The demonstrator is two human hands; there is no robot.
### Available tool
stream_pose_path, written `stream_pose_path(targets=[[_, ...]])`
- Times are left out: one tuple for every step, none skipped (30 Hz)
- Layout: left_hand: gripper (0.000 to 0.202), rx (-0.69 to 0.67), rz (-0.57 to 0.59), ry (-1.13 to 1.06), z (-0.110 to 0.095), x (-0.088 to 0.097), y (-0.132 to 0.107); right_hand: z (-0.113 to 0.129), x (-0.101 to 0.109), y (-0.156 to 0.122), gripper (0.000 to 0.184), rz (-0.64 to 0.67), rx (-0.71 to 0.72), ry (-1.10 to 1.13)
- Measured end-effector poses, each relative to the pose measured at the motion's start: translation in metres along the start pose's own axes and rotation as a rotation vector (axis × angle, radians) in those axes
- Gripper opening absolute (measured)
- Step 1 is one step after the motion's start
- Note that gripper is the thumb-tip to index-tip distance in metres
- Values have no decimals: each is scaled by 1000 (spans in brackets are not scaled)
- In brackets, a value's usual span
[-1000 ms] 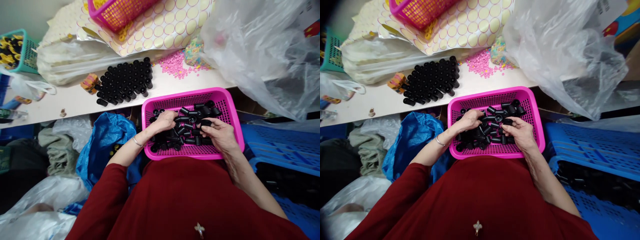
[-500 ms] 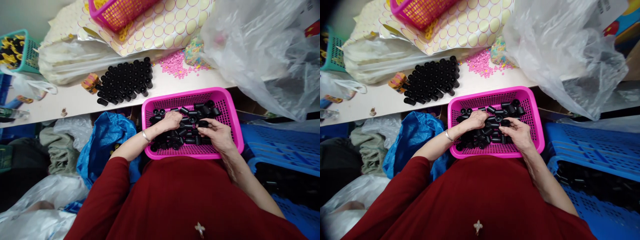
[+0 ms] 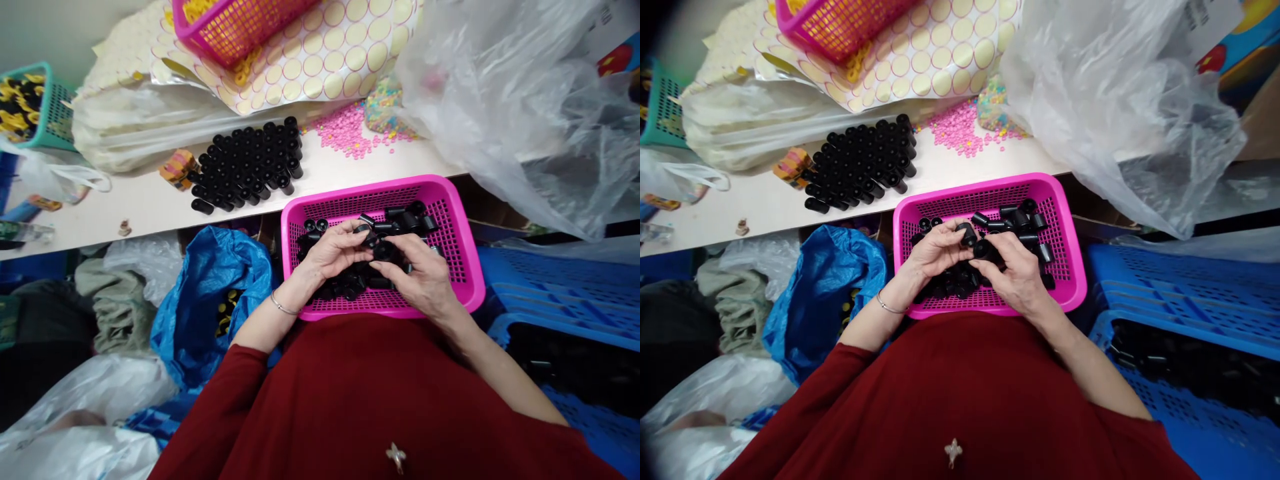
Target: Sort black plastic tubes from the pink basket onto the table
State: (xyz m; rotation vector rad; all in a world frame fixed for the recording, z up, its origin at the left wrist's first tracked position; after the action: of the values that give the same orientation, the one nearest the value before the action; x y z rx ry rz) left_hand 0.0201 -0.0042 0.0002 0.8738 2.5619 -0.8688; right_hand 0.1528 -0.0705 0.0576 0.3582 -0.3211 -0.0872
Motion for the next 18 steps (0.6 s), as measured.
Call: stream_pose_path(targets=[[34, -3, -13, -34, 1, -2, -1, 4, -1, 1, 27, 2, 33, -29], [34, -7, -26, -59, 2, -3, -1, 7, -1, 2, 27, 3, 59, -52], [35, -12, -36, -77, 3, -3, -1, 9, -2, 2, 27, 4, 78, -70], [37, -19, -47, -91, 3, -4, 0, 10, -3, 2, 27, 5, 93, -84], [39, -26, -56, -103, 2, -4, 0, 11, -3, 1, 27, 5, 106, -95], [41, -30, -62, -109, 2, -4, 0, 11, -4, 1, 26, 2, 116, -105], [43, -34, -64, -112, 1, -4, 1, 11, -4, 1, 25, -4, 124, -114], [45, -38, -65, -109, 1, -4, 1, 11, -4, 0, 24, -11, 130, -120], [46, -44, -65, -101, 0, -4, 0, 11, -4, 0, 23, -16, 132, -122], [47, -52, -66, -86, 0, -4, 0, 10, -3, 0, 23, -20, 130, -123], [47, -60, -70, -64, 0, -4, 0, 9, -3, 0, 23, -20, 121, -123], [48, -69, -77, -38, 0, -4, -1, 8, -3, 0, 23, -17, 102, -123], [48, -78, -85, -7, 0, -3, -1, 6, -4, 0, 23, -9, 72, -125], [48, -87, -95, 27, 0, -2, -1, 4, -4, 0, 23, -1, 37, -127], [48, -101, -105, 63, 0, -1, -1, 3, -4, 0, 23, 5, 1, -129], [49, -122, -120, 99, 0, 0, -2, 1, -4, 0, 23, 11, -33, -131], [51, -150, -136, 137, -1, 1, -2, 0, -4, 0, 23, 19, -61, -131], [52, -180, -151, 180, -1, 1, -3, 0, -5, 0, 23, 28, -82, -130]])
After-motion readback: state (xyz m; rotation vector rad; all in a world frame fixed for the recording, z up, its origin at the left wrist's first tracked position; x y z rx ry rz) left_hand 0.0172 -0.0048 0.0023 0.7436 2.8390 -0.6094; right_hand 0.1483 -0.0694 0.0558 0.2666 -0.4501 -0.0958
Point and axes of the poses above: each hand's wrist, its own y-axis towards the middle knuckle, its own x-axis out of the back of the hand, z = x × y, the point moved 7 cm from there along y, towards the middle knuckle, and after that the axes turned 15 degrees about y, right-handed, at the moved point
